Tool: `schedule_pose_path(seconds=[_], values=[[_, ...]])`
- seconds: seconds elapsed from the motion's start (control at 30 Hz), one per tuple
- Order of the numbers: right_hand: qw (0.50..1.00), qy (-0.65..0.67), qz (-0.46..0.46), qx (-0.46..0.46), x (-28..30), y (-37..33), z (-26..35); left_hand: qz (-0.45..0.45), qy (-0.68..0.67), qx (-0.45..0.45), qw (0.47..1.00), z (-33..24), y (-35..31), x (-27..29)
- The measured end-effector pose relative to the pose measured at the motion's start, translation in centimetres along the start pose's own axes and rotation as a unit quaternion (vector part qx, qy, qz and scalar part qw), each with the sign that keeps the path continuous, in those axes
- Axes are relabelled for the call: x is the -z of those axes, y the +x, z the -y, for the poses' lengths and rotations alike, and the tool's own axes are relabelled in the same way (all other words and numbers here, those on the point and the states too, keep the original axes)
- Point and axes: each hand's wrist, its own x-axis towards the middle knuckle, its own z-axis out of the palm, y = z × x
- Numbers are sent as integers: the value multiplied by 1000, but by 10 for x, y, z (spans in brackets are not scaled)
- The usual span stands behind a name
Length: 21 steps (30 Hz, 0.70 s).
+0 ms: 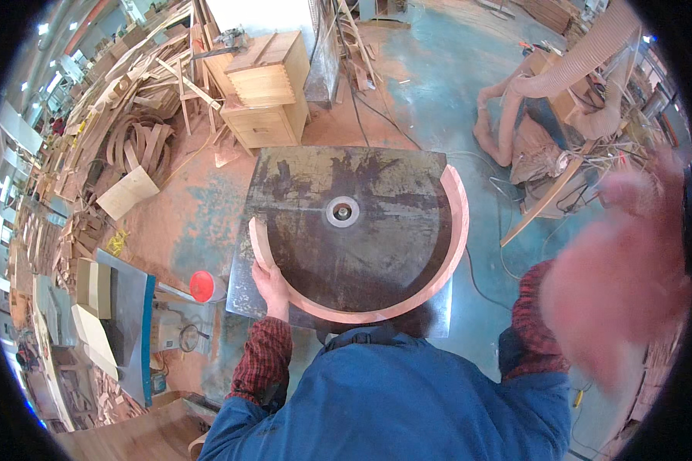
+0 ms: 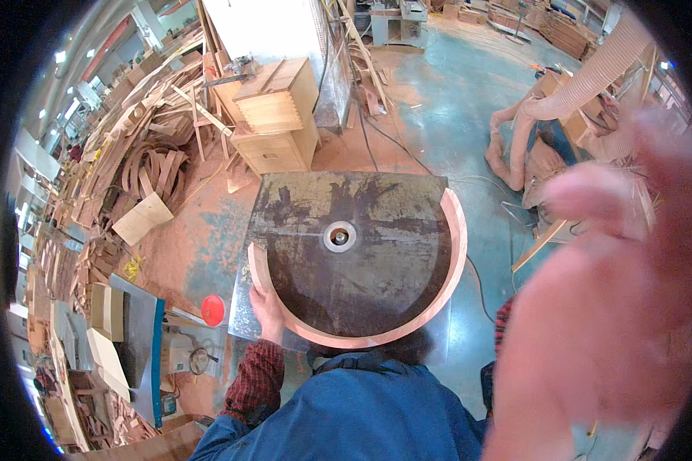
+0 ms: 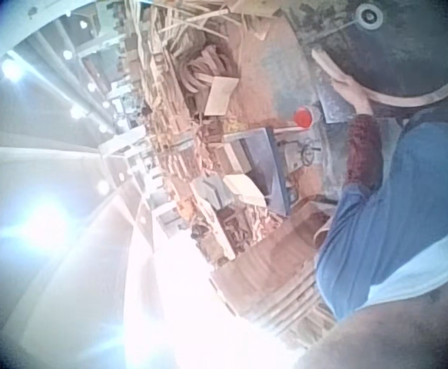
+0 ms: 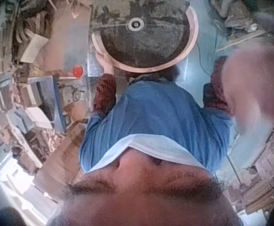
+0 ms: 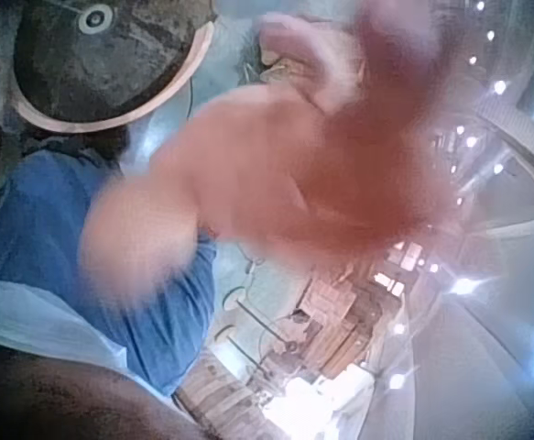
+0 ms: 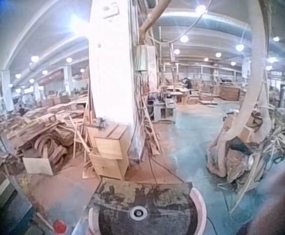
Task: Shaping the edges of curved wooden components using a stationary spindle shaper machine.
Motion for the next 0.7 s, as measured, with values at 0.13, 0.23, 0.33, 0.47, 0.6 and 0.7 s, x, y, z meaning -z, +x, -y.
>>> schedule_pose_path(seconds=[0.13, 0.23, 0.33, 0.47, 0.6, 0.7], values=[[938, -175, 44, -295, -39, -117, -36, -4, -22, 29, 999, -11, -1, 22], [821, -276, 75, -494, -34, -265, -48, 8, -60, 30, 998, 13, 17, 13], [752, -232, 82, -611, -24, -321, -30, 31, -80, 56, 995, -22, 18, 12], [782, 10, 16, -623, -18, -239, -21, 22, -63, 5, 998, -9, 19, 11], [932, 206, -56, -292, -14, -54, 5, 38, -45, 18, 998, 10, 32, 15], [975, 163, -15, -152, 16, 6, 7, 42, -1, -13, 999, 6, 29, 5]])
